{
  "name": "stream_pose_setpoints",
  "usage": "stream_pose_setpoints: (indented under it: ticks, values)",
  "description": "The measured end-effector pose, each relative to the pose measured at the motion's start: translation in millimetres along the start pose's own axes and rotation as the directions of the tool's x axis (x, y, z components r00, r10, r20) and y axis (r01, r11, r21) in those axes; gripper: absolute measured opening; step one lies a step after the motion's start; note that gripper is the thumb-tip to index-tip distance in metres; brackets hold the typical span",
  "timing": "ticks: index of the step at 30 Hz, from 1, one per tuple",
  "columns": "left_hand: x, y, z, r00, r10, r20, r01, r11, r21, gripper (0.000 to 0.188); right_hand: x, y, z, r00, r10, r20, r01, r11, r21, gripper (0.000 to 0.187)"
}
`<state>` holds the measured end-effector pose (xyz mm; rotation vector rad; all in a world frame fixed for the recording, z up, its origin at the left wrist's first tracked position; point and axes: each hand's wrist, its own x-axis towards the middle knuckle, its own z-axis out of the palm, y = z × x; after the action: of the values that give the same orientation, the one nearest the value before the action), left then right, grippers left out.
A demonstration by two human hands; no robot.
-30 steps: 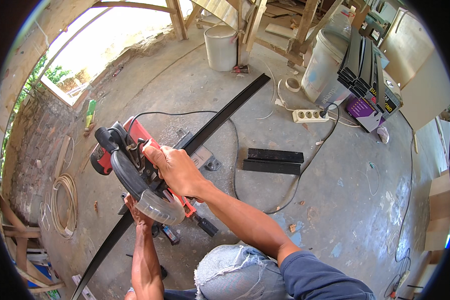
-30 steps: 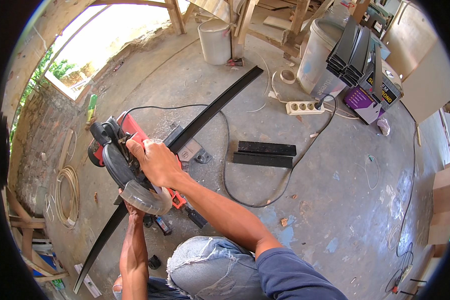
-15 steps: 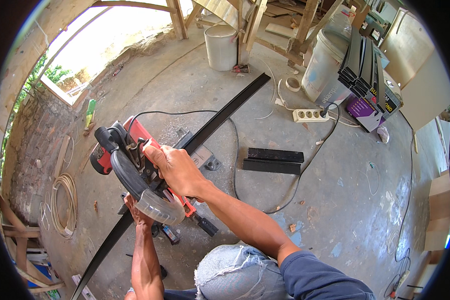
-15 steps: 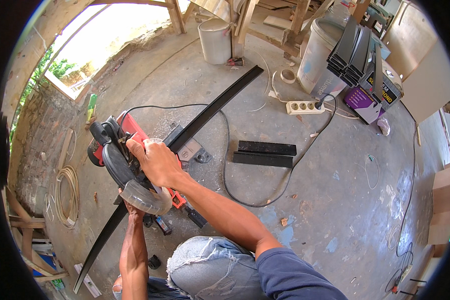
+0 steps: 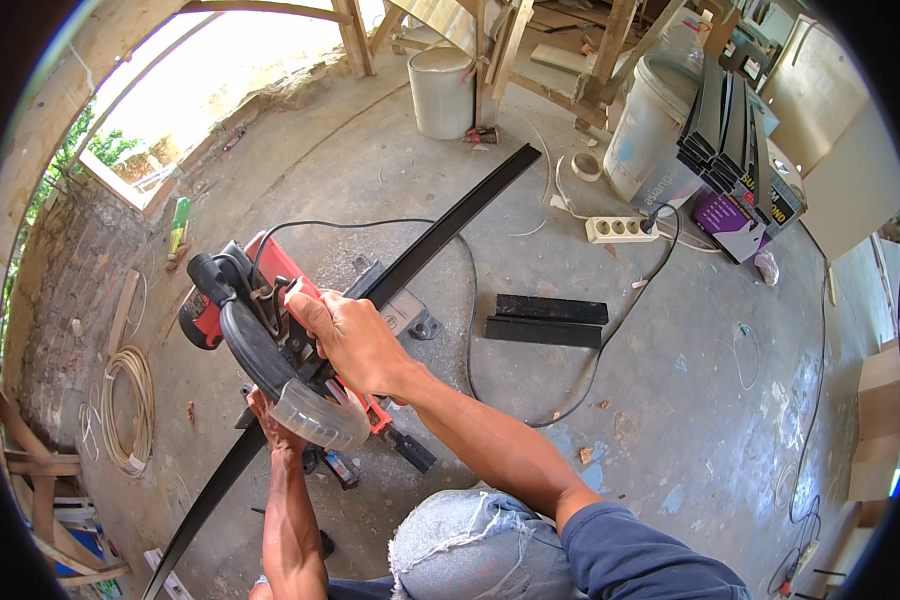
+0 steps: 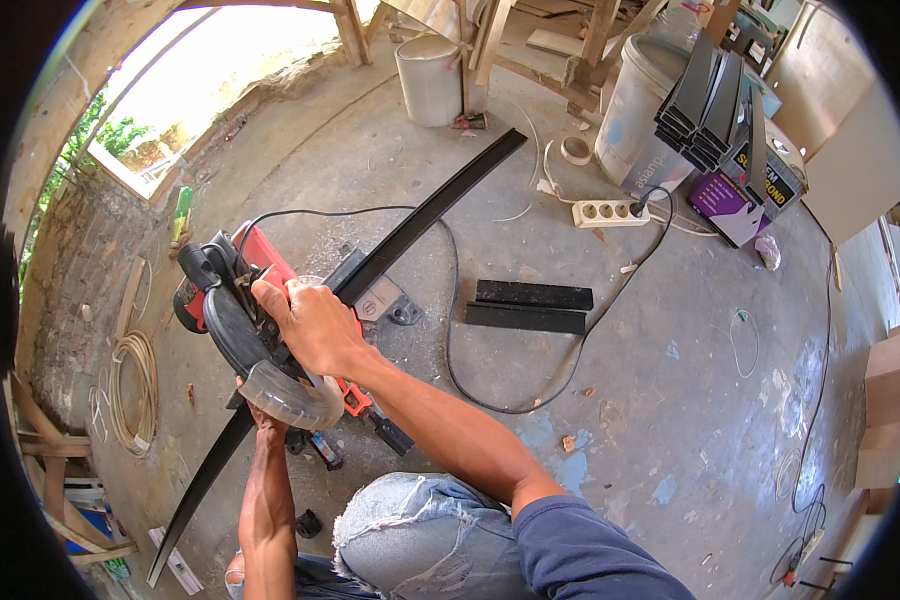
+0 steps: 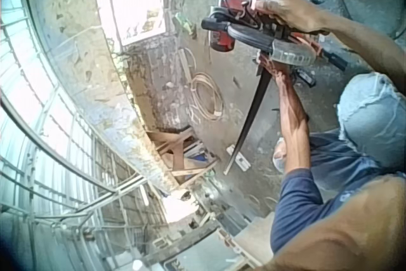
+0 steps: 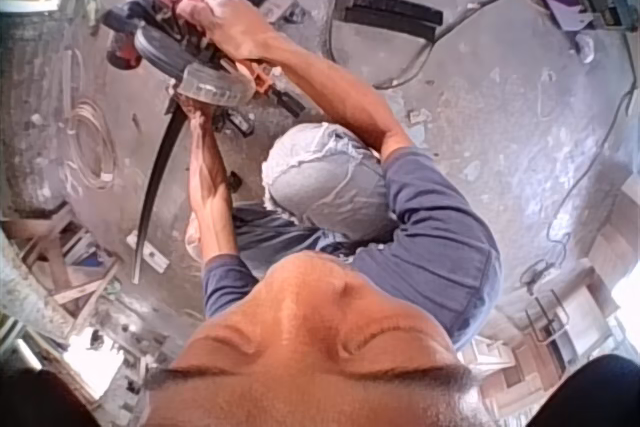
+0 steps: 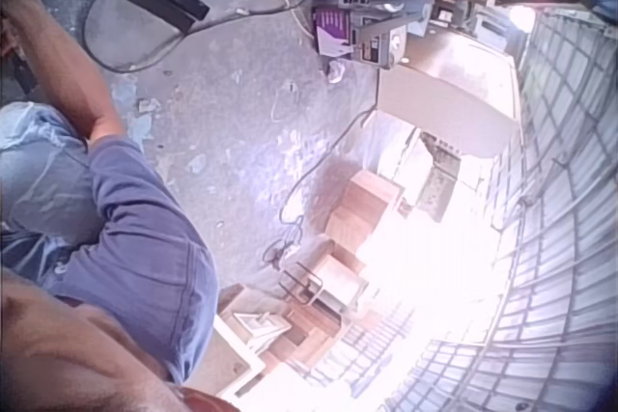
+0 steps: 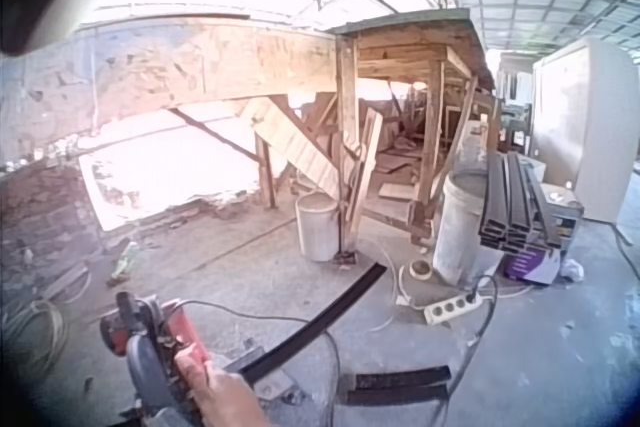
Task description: The person measures a long black metal profile with a tape measure, marks it using a pencil, and cuts it using a miter saw.
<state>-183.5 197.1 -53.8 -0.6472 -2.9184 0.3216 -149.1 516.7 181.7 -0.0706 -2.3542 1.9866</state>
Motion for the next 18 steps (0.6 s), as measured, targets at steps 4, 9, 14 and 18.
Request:
stream_pose_setpoints:
  ticks: [4, 9, 14, 18]
  values:
    - [1, -5, 19, 0.999, -0.009, 0.051, 0.009, 1.000, 0.016, 0.051, 0, 0, 0, 1.000, 0.004, 0.002, -0.004, 1.000, 0.004, 0.085]
    - [-4, -13, 41, 0.997, -0.042, -0.070, 0.023, 0.965, -0.260, 0.045, -1, 3, -1, 1.000, -0.002, 0.004, 0.002, 1.000, -0.003, 0.086]
    - [-2, -21, 32, 0.991, -0.058, -0.118, 0.025, 0.964, -0.264, 0.040, -3, -3, 3, 1.000, -0.022, -0.001, 0.022, 1.000, 0.013, 0.087]
    - [2, 1, -4, 0.994, -0.005, -0.112, -0.015, 0.985, -0.170, 0.042, -5, 4, -2, 1.000, -0.005, 0.004, 0.005, 1.000, 0.005, 0.087]
